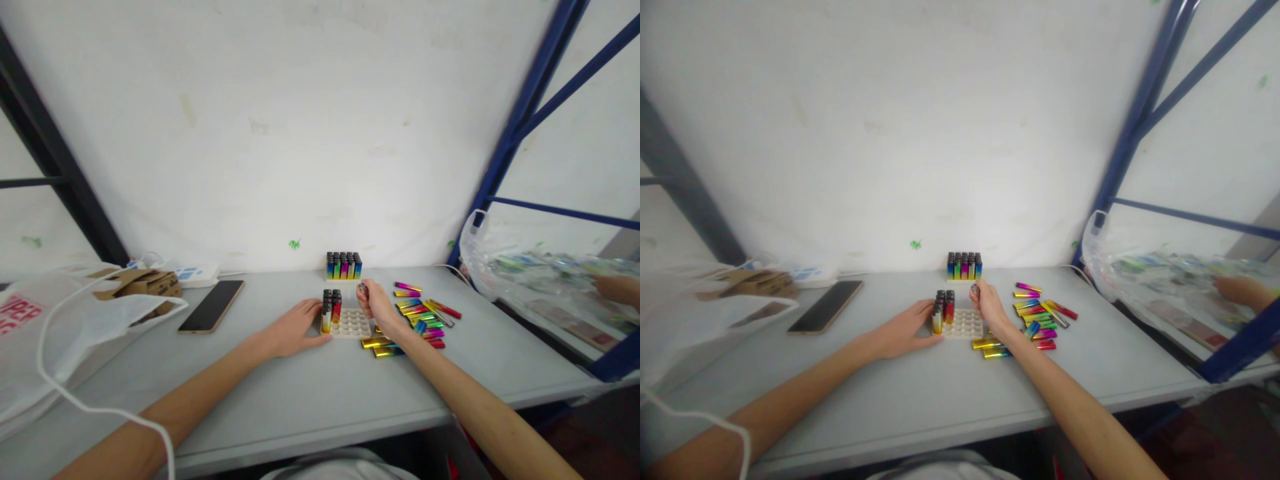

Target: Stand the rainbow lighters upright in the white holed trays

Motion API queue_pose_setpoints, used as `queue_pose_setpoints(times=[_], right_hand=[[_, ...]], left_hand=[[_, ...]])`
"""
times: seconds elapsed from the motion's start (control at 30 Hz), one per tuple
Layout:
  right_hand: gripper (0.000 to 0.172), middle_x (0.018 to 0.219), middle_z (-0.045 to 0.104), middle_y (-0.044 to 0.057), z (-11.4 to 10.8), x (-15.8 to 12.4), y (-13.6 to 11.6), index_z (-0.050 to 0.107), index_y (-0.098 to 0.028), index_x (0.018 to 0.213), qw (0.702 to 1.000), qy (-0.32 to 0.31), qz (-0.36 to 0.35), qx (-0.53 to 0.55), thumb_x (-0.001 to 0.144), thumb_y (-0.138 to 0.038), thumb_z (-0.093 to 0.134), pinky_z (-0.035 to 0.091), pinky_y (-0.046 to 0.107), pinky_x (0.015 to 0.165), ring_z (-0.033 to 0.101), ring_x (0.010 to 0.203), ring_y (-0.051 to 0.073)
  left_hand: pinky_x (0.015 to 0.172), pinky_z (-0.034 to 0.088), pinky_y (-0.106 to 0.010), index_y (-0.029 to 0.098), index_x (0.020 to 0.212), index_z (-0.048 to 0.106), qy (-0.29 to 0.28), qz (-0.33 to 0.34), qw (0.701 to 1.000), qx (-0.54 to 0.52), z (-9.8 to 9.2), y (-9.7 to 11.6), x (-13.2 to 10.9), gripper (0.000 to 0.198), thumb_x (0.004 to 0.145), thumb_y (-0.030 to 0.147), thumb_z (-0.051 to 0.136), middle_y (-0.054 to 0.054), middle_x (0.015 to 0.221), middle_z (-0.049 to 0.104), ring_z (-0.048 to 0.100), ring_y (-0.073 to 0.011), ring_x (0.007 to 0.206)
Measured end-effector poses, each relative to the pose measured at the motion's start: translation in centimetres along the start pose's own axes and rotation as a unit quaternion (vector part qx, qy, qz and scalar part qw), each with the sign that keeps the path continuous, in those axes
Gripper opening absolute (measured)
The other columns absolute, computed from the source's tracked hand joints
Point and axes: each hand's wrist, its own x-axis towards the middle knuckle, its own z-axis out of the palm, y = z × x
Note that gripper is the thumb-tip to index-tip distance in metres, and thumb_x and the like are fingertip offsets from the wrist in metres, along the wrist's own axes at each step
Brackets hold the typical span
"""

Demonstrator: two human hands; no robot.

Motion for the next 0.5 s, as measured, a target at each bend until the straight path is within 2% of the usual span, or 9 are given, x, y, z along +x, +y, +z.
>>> queue_pose_setpoints(times=[0.1,0.2,0.3,0.4,0.5], right_hand=[[0.060,0.053,0.022,-0.009,-0.14,0.22,-0.03,0.048,-0.023,0.065,1.000,-0.024,-0.014,0.002,0.096,-0.074,0.045,0.016,0.025,0.044,0.016,0.045,0.009],[0.068,0.060,0.033,-0.008,-0.29,0.21,-0.30,0.064,-0.020,0.087,0.997,-0.055,-0.061,-0.006,0.091,-0.086,0.049,0.024,0.025,0.045,0.027,0.046,0.010],[0.069,0.070,0.049,-0.004,-0.50,0.03,-0.61,0.067,-0.020,0.103,0.989,-0.079,-0.117,-0.031,0.091,-0.086,0.051,0.039,0.027,0.051,0.044,0.053,0.013],[0.059,0.081,0.061,0.001,-0.74,-0.12,-0.71,0.068,-0.021,0.097,0.974,-0.064,-0.189,-0.103,0.094,-0.079,0.057,0.051,0.031,0.066,0.059,0.073,0.018],[0.051,0.095,0.067,0.005,-0.87,-0.37,-0.75,0.070,-0.021,0.089,0.947,-0.020,-0.260,-0.186,0.092,-0.071,0.067,0.054,0.036,0.085,0.064,0.092,0.022]], left_hand=[[0.125,0.043,-0.050,0.016,0.144,0.057,-0.007,0.001,1.000,0.007,0.02,-0.02,0.08,0.062,0.098,0.057,0.067,-0.019,0.151,0.061,0.056,-0.0358,0.142],[0.125,0.043,-0.050,0.017,0.144,0.057,-0.001,0.004,1.000,0.006,0.11,-0.12,0.14,0.063,0.098,0.058,0.068,-0.018,0.150,0.062,0.056,-0.0357,0.142],[0.126,0.041,-0.050,0.014,0.145,0.056,-0.005,0.005,1.000,0.005,0.12,-0.11,0.15,0.064,0.098,0.057,0.068,-0.020,0.150,0.061,0.055,-0.0363,0.143],[0.127,0.041,-0.050,0.014,0.145,0.056,-0.009,0.006,1.000,0.010,0.12,-0.10,0.12,0.064,0.099,0.055,0.068,-0.020,0.150,0.060,0.055,-0.0361,0.143],[0.126,0.042,-0.050,0.015,0.145,0.056,-0.002,0.005,1.000,0.010,0.21,-0.20,0.07,0.063,0.098,0.056,0.068,-0.019,0.149,0.061,0.056,-0.0359,0.142]])
